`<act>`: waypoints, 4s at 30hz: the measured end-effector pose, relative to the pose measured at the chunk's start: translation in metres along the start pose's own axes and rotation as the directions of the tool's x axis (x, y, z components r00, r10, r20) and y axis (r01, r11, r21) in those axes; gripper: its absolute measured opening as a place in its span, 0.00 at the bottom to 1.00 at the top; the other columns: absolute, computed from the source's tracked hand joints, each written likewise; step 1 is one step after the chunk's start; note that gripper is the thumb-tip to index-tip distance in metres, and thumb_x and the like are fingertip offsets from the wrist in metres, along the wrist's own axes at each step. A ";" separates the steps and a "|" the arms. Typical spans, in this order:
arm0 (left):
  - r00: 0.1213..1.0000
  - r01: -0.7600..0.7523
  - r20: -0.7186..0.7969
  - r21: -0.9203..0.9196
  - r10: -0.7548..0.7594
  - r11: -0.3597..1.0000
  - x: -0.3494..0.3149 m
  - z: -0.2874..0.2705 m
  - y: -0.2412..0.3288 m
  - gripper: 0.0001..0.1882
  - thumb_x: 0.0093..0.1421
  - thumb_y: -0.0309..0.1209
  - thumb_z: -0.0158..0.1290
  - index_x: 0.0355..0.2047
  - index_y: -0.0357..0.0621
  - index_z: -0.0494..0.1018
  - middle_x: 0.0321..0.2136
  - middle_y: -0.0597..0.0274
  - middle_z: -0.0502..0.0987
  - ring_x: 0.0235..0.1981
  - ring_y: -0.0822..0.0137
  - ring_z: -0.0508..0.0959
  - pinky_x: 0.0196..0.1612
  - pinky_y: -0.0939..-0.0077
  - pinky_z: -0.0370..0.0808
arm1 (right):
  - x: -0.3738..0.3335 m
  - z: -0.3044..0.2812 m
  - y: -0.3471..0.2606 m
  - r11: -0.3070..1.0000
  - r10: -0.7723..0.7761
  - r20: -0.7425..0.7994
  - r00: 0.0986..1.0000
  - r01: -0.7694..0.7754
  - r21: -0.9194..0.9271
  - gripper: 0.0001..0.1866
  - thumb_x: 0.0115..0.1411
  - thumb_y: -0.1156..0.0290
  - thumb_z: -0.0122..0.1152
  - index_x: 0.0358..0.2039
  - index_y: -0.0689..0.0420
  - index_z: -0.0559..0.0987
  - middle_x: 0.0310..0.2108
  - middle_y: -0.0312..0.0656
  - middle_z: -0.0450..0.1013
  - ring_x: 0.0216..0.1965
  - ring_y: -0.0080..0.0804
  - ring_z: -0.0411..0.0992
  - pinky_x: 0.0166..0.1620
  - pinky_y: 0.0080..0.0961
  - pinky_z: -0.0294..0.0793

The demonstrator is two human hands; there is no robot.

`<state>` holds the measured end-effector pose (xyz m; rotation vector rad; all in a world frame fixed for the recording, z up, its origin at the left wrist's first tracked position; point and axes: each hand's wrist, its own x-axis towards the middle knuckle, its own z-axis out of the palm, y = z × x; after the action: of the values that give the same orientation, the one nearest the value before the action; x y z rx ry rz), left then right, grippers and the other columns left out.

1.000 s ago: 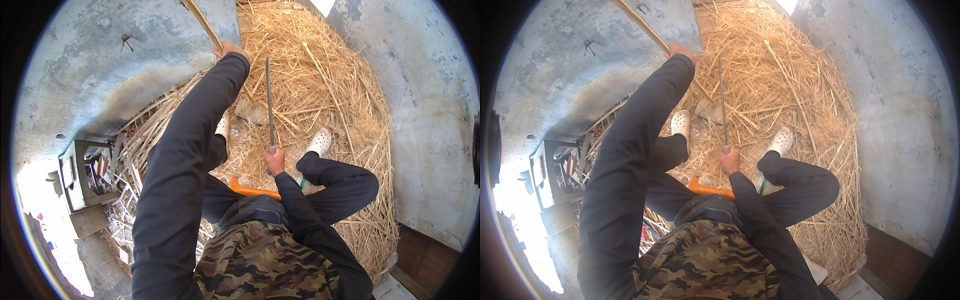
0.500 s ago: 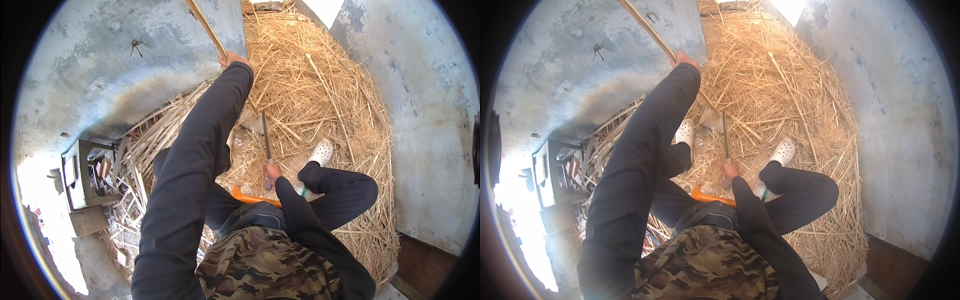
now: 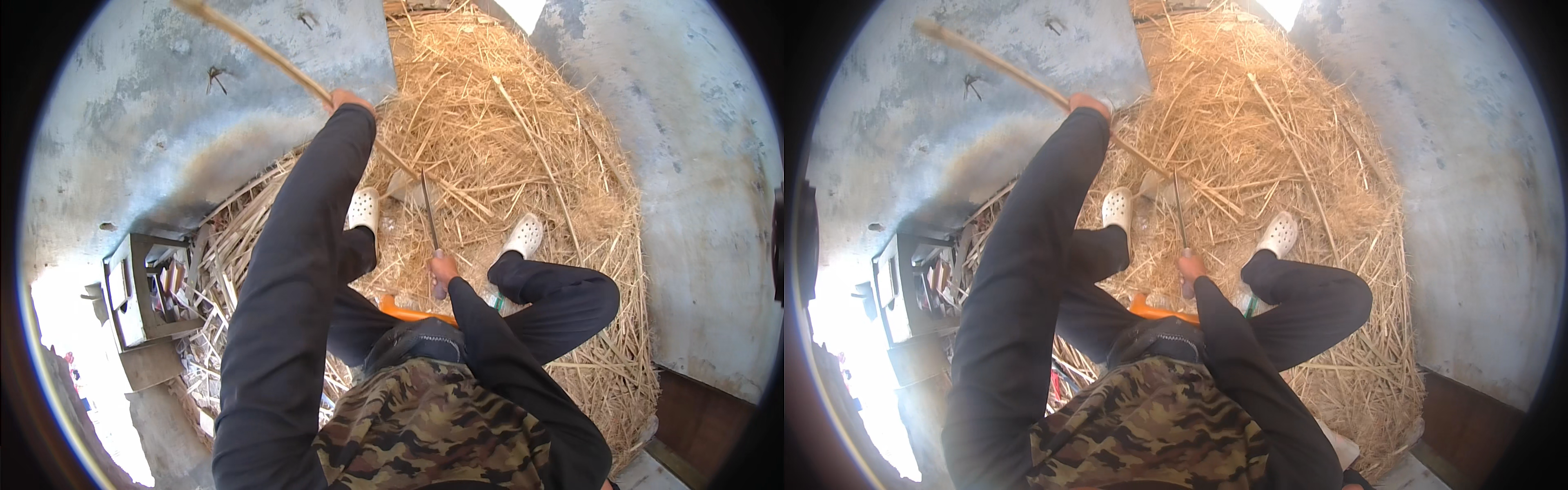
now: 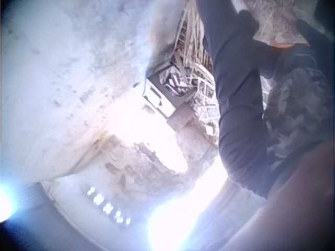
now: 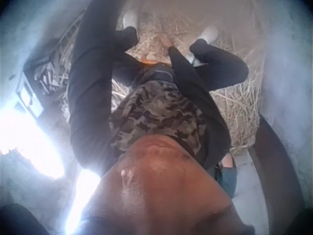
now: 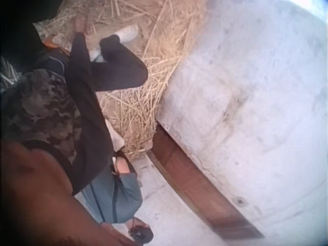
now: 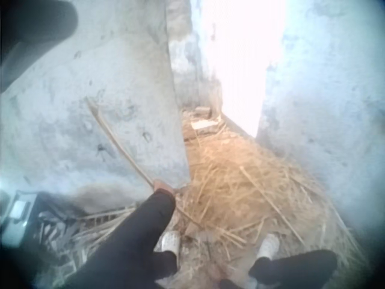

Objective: The person sits on a bed of straw and uses a green utility knife to shave the outer layer off a long bamboo stick. They hold the stick with their left hand and scrape the blade along its length with their right hand, rotating the stick to smooth different sides.

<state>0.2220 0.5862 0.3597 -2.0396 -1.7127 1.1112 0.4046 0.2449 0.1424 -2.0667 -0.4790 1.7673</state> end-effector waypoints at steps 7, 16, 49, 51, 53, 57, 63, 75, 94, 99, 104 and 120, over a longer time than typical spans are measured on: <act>0.985 0.014 0.171 -0.087 0.001 0.996 -0.052 -0.019 -0.023 0.17 0.58 0.41 0.57 0.48 0.62 0.79 0.42 0.73 0.81 0.42 0.68 0.80 0.38 0.63 0.73 | 0.012 0.004 -0.023 0.793 -0.522 -0.056 0.851 0.509 0.335 0.09 0.53 0.72 0.59 0.23 0.60 0.69 0.13 0.39 0.66 0.09 0.27 0.64 0.13 0.30 0.62; 0.977 0.067 0.211 -0.172 -0.030 0.983 -0.050 0.005 -0.036 0.27 0.51 0.60 0.61 0.47 0.66 0.79 0.44 0.74 0.80 0.46 0.69 0.79 0.40 0.63 0.73 | 0.003 0.012 0.008 0.960 -0.263 -0.058 0.963 0.267 0.079 0.05 0.52 0.78 0.55 0.22 0.59 0.68 0.14 0.39 0.66 0.10 0.28 0.64 0.12 0.31 0.60; 0.959 0.159 0.221 0.087 -0.175 0.983 0.051 0.016 0.009 0.06 0.55 0.37 0.53 0.34 0.63 0.76 0.28 0.74 0.74 0.30 0.74 0.71 0.32 0.70 0.66 | 0.004 0.007 -0.003 0.810 -0.565 -0.229 0.793 0.586 0.030 0.07 0.52 0.73 0.59 0.22 0.61 0.72 0.20 0.42 0.72 0.22 0.30 0.73 0.27 0.31 0.69; 0.962 0.135 0.229 0.065 -0.146 0.989 0.053 0.012 0.011 0.01 0.53 0.37 0.54 0.26 0.64 0.75 0.20 0.76 0.70 0.21 0.74 0.67 0.27 0.69 0.64 | -0.001 0.011 0.006 0.861 -0.505 -0.197 0.841 0.507 -0.043 0.07 0.53 0.71 0.59 0.25 0.62 0.75 0.22 0.45 0.74 0.24 0.36 0.75 0.29 0.35 0.70; 0.987 0.032 0.156 0.014 -0.034 0.999 0.048 0.009 0.011 0.01 0.52 0.37 0.54 0.25 0.64 0.74 0.20 0.76 0.70 0.21 0.74 0.67 0.26 0.67 0.64 | -0.005 0.008 0.017 0.933 -0.314 -0.168 0.934 0.272 -0.234 0.09 0.53 0.70 0.59 0.29 0.64 0.77 0.24 0.49 0.76 0.27 0.43 0.77 0.31 0.39 0.71; 0.993 0.101 0.067 0.001 -0.100 0.995 0.034 0.007 0.008 0.04 0.52 0.38 0.56 0.21 0.62 0.74 0.22 0.75 0.74 0.21 0.72 0.69 0.23 0.63 0.65 | 0.000 -0.003 0.017 0.921 -0.372 -0.224 0.901 0.329 -0.208 0.10 0.51 0.71 0.60 0.29 0.66 0.77 0.21 0.50 0.75 0.26 0.45 0.77 0.31 0.42 0.72; 0.976 0.156 0.154 -0.023 -0.151 0.987 0.024 0.007 0.003 0.04 0.53 0.36 0.59 0.31 0.61 0.78 0.27 0.73 0.76 0.31 0.75 0.73 0.32 0.69 0.68 | 0.009 0.011 0.008 0.788 -0.596 -0.226 0.771 0.615 0.017 0.09 0.51 0.74 0.61 0.20 0.62 0.71 0.15 0.43 0.69 0.17 0.36 0.71 0.25 0.35 0.69; 0.977 0.100 0.193 -0.051 -0.088 0.994 -0.023 -0.001 -0.020 0.15 0.56 0.39 0.57 0.45 0.62 0.81 0.37 0.75 0.80 0.37 0.79 0.76 0.37 0.72 0.72 | 0.033 0.007 0.014 0.835 -0.534 -0.166 0.829 0.548 0.048 0.07 0.51 0.73 0.58 0.22 0.61 0.71 0.14 0.40 0.66 0.12 0.31 0.67 0.16 0.33 0.65; 0.991 0.033 -0.086 -0.587 -0.103 0.809 -0.161 0.134 -0.093 0.36 0.59 0.66 0.44 0.31 0.43 0.81 0.28 0.47 0.80 0.32 0.48 0.80 0.34 0.54 0.74 | -0.164 -0.154 -0.110 0.670 -0.535 -0.256 0.805 0.588 0.453 0.13 0.51 0.78 0.60 0.34 0.53 0.66 0.17 0.30 0.61 0.10 0.16 0.59 0.11 0.17 0.59; 0.909 -0.150 -0.349 -0.784 -0.228 0.602 -0.205 0.127 -0.115 0.29 0.65 0.56 0.45 0.32 0.40 0.77 0.24 0.44 0.76 0.28 0.45 0.76 0.31 0.54 0.69 | -0.266 -0.296 -0.105 0.608 -0.604 -0.600 0.524 0.790 0.079 0.08 0.56 0.75 0.60 0.33 0.57 0.70 0.17 0.32 0.65 0.09 0.17 0.60 0.12 0.18 0.62; 0.842 -0.347 -0.471 -0.846 -0.264 0.405 -0.227 0.114 -0.100 0.19 0.69 0.45 0.46 0.36 0.40 0.72 0.19 0.47 0.68 0.20 0.52 0.68 0.27 0.60 0.64 | -0.254 -0.383 -0.023 0.780 -0.495 -0.825 0.272 0.556 -0.285 0.08 0.57 0.70 0.59 0.29 0.61 0.73 0.15 0.38 0.66 0.15 0.29 0.68 0.21 0.30 0.67; 0.754 -0.388 -0.521 -0.845 -0.399 0.369 -0.248 0.031 -0.108 0.23 0.69 0.46 0.48 0.24 0.39 0.66 0.17 0.71 0.57 0.21 0.78 0.56 0.23 0.77 0.55 | -0.082 -0.209 0.339 0.985 0.172 -0.845 0.506 -0.109 0.135 0.23 0.46 0.63 0.68 0.42 0.61 0.78 0.39 0.56 0.78 0.43 0.53 0.77 0.48 0.43 0.74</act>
<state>0.1182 0.3787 0.5019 -2.4311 -2.0474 -0.9693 0.6029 -0.1033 0.0747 -2.6363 0.0687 0.5682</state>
